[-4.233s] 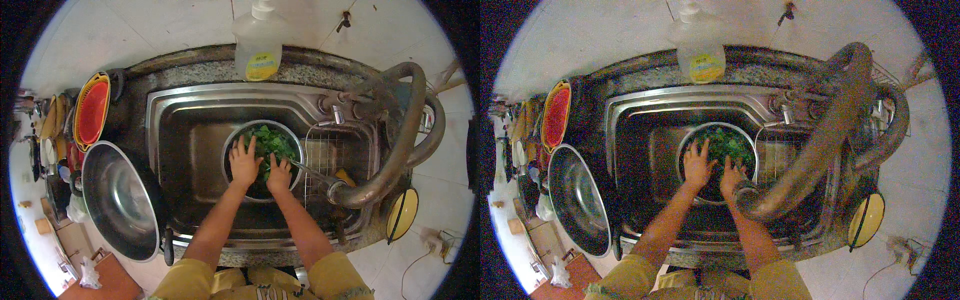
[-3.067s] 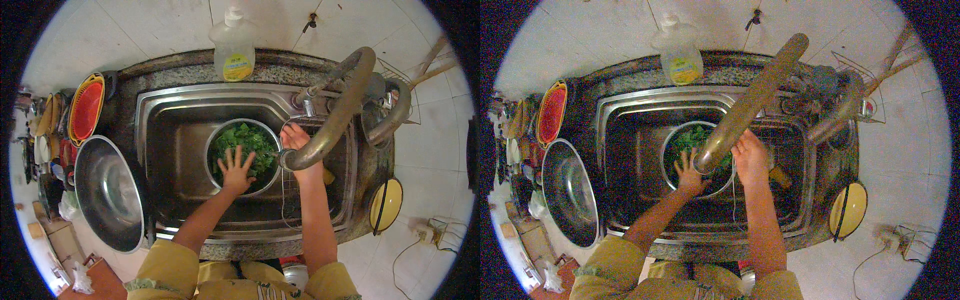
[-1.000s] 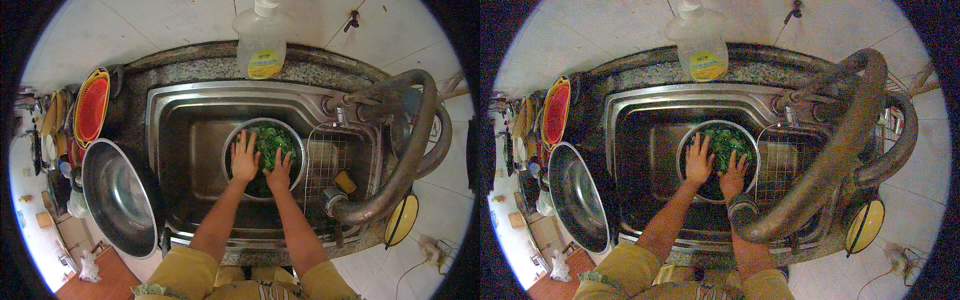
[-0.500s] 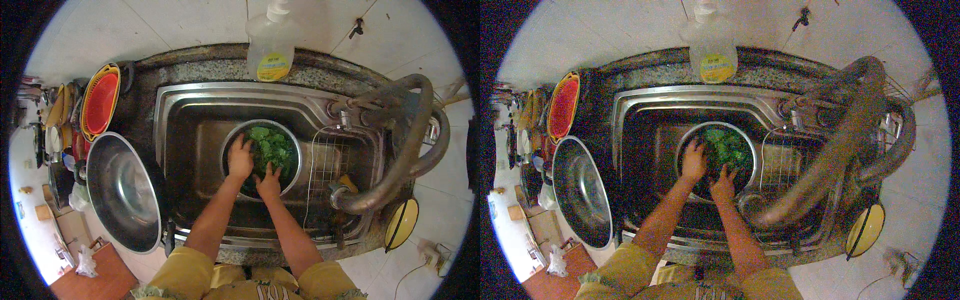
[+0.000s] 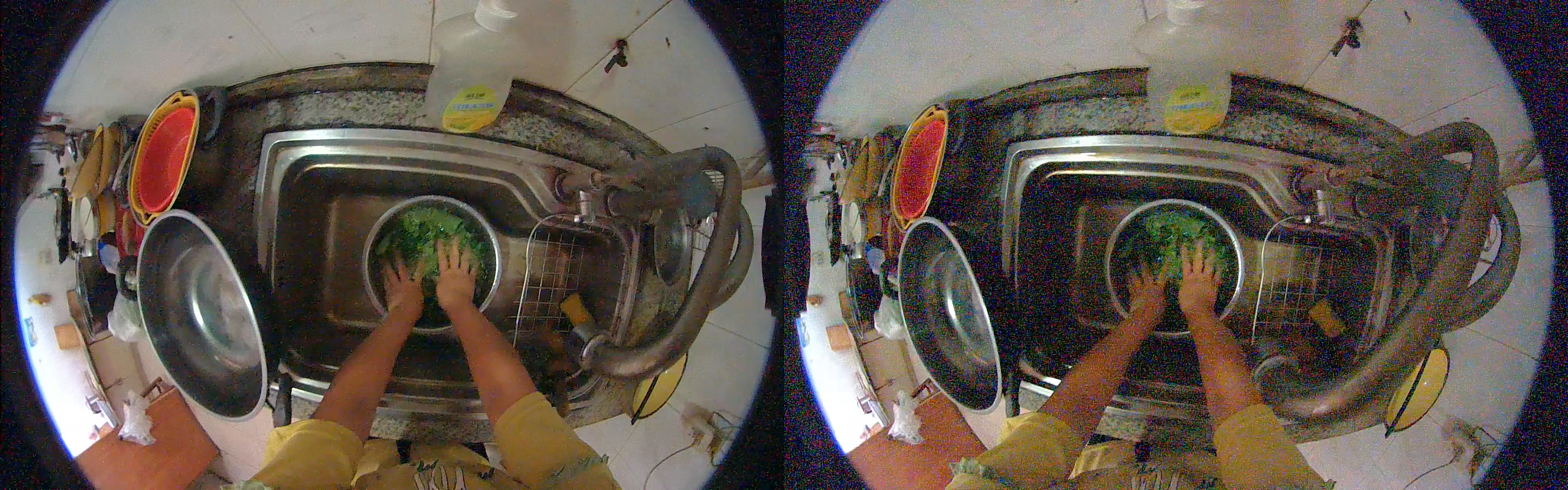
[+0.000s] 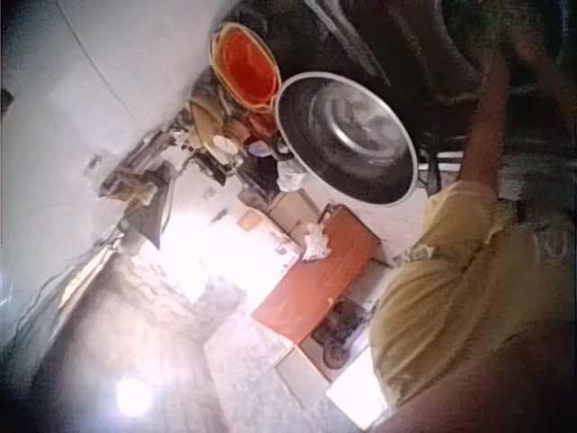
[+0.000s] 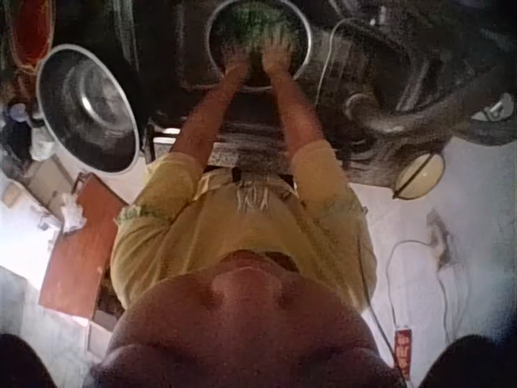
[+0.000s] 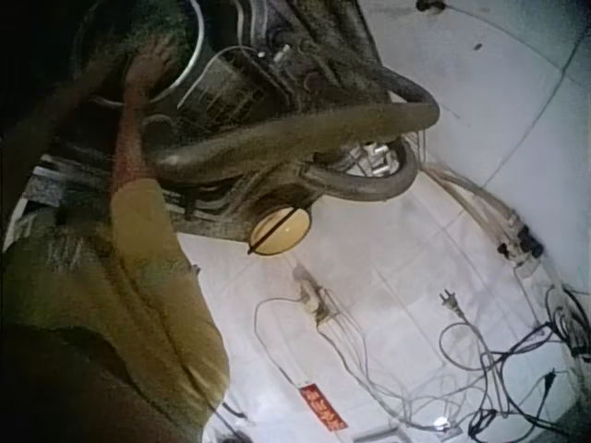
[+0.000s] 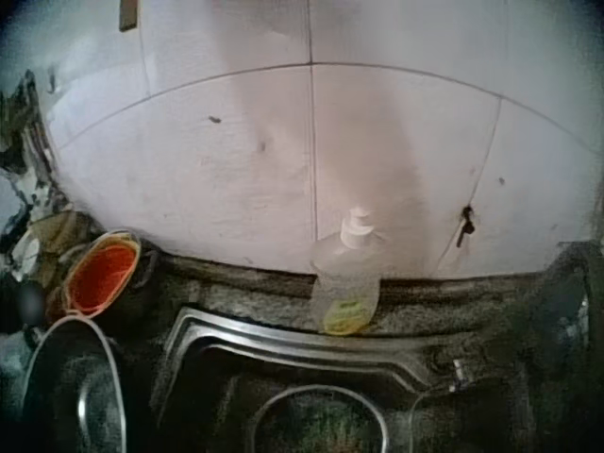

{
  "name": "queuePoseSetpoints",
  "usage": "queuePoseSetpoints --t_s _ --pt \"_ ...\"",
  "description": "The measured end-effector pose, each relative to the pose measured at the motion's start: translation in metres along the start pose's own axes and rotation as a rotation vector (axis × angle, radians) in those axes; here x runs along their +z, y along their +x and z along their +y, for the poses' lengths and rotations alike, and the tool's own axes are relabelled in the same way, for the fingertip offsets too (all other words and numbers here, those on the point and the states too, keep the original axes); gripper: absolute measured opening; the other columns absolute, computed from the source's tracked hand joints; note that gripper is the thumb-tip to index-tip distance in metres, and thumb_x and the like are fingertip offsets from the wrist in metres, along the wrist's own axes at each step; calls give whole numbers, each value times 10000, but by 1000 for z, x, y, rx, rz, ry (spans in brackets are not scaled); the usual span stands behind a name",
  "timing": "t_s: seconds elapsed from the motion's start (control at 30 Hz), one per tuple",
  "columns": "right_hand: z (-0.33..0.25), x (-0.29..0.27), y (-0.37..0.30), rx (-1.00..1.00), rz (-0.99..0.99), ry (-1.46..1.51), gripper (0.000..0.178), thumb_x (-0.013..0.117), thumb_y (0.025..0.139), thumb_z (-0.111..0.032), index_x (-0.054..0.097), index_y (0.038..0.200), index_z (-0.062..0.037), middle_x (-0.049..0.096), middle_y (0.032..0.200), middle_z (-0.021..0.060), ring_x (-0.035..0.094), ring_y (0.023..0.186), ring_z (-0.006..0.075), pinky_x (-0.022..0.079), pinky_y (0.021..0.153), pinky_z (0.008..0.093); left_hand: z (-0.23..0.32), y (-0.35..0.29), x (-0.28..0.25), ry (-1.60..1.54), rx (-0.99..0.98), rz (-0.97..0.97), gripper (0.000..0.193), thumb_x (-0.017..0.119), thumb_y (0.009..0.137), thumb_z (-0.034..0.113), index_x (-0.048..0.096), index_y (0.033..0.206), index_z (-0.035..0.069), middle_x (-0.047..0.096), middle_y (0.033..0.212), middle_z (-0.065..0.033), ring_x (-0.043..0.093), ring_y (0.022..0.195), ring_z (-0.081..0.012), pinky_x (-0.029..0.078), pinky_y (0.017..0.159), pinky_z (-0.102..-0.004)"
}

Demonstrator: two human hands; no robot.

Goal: The person washes leafy green vegetables in a metal bowl placed in a kitchen sink. They agitate the greens in water, drain the bowl, and rinse the vegetables again with fresh water from the tap. The person then washes their hands and walks out of the kitchen.

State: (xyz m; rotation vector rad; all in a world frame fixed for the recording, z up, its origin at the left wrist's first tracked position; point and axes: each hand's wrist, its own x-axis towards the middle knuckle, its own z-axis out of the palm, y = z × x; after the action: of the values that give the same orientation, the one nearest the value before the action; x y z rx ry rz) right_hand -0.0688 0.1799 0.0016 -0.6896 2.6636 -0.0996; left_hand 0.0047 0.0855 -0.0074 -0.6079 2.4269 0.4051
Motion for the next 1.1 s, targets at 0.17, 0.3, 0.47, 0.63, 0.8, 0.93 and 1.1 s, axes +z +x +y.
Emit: queuePoseSetpoints --t_s 0.17,0.3,0.47,0.63,0.8,0.93,1.1 --pt "-20 -59 10 93 -302 21 667 565 882 -186 246 1468 -193 172 1519 128 238 1353 395 302 1068 493 18 -39 -37 119 47 97 666 508 889 200 205 1481 243 15 1544 -185 103 1379 -477 184 1039 -670" --pt "-21 -74 11 4 -321 94 597 597 846 -126 369 1394 -192 334 1388 176 314 1288 411 371 1016 481 29 -57 -29 -6 120 -323 735 559 867 120 193 1492 243 -128 1559 -40 23 1426 -368 141 1086 -622" --pt "-9 -54 24 -17 -394 257 580 618 769 -3 456 1289 -201 416 1304 184 427 1183 427 429 943 490 17 -45 -25 -49 207 -294 710 529 873 106 193 1490 205 -122 1554 -23 73 1419 -361 252 1066 -587" --pt "-16 -94 63 -47 -602 55 487 608 750 11 506 1213 -102 447 1251 191 535 1070 387 462 865 497 12 -33 -48 -274 74 -196 621 562 840 75 350 1418 151 211 1509 -122 309 1320 -381 411 965 -516" --pt "-15 -91 72 -423 98 106 563 695 758 -175 483 1274 -100 567 1107 174 519 1115 353 429 908 483 -14 -2 -84 -483 -22 351 941 796 664 102 264 1438 162 317 1430 -183 350 1273 -386 356 1021 -449" --pt "-21 -65 88 -190 -164 134 746 773 692 -339 457 1320 -89 569 1173 180 511 1150 345 417 944 468 -19 39 -58 -725 -63 233 969 819 612 81 291 1424 142 475 1313 -184 460 1193 -379 428 950 -445" --pt "0 -52 103 -66 -387 306 752 804 635 -425 561 1214 -12 574 1221 210 559 1137 326 441 957 390 -24 52 -37 -991 40 218 806 791 587 8 436 1304 107 629 1038 -166 612 963 -342 488 823 -425"
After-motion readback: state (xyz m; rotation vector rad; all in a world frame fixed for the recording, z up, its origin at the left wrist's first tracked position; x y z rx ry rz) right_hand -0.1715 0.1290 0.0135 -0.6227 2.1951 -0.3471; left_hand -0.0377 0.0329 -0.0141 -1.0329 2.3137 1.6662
